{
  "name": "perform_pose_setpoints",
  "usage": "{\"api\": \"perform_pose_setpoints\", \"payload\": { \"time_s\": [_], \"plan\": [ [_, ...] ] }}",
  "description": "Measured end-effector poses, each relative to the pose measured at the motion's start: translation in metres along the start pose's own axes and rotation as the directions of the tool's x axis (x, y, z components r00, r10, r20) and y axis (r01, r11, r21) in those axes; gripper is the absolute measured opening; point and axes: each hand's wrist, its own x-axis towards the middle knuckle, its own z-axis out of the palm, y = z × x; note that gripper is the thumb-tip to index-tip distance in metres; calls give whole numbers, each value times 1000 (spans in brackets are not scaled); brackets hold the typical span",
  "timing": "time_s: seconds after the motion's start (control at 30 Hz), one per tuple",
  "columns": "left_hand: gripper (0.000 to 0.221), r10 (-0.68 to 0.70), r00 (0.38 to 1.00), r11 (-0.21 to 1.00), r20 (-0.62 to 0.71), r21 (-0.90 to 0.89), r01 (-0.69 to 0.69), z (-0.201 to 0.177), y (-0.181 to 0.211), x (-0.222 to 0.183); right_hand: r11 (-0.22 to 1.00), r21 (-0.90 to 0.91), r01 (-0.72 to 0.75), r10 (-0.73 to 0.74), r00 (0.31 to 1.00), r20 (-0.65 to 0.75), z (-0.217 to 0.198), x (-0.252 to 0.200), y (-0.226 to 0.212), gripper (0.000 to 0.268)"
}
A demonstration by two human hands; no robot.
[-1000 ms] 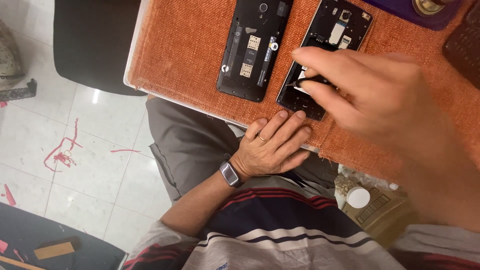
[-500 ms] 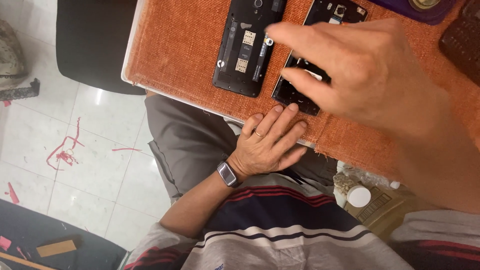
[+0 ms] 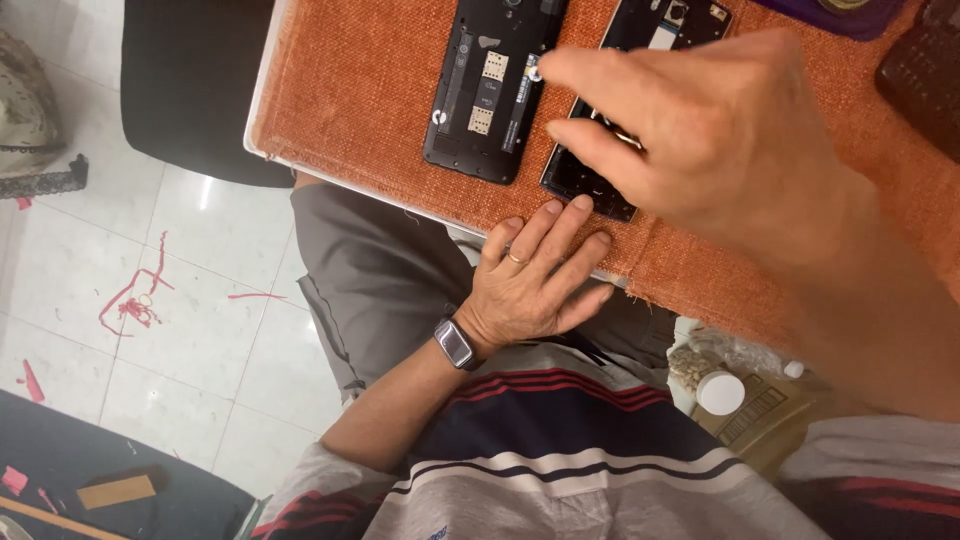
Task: Disassembling mobile phones by removing internal screws and detaching components using a precision screwdriver.
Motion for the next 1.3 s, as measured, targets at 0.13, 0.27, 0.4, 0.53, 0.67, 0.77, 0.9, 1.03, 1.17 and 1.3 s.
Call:
{"api": "perform_pose_setpoints", "payload": {
  "time_s": [0.13,0.27,0.4,0.53,0.67,0.77,0.9,1.03,1.17,1.3],
  "plan": [
    [43,-4,1000,1000,-2,-11,4,1,0,-2,993,122,7,-14,998,54,-8,6,-3,30],
    [43,1,1000,1000,1,-17,-1,3,0,-2,1000,24,14,-13,999,-40,4,3,-1,9],
    [42,-16,1000,1000,3,-19,16,1,2,-3,993,117,-16,12,999,40,-5,4,-3,34],
    [41,-54,998,997,29,-61,56,-3,2,-6,994,103,-20,20,1000,7,1,0,-1,15],
    [45,-125,992,991,22,-44,126,-4,-3,-7,981,186,-48,38,998,60,-7,2,0,41],
    [43,-91,995,994,32,-50,93,-5,-4,-6,985,175,-15,10,999,30,-6,2,-3,21],
    [44,-82,996,994,31,-73,84,-3,-3,-8,999,39,-36,37,999,-15,0,1,2,10],
    [45,-92,996,994,16,-64,93,0,-4,-15,946,322,19,-37,998,51,-10,9,-5,39],
    [47,-72,997,996,-21,-45,71,2,-3,-14,996,88,2,0,1000,-24,3,2,0,7],
    [54,-94,995,995,-19,-22,93,3,0,-12,938,345,20,-39,998,48,-12,12,-7,40]
  ]
}}
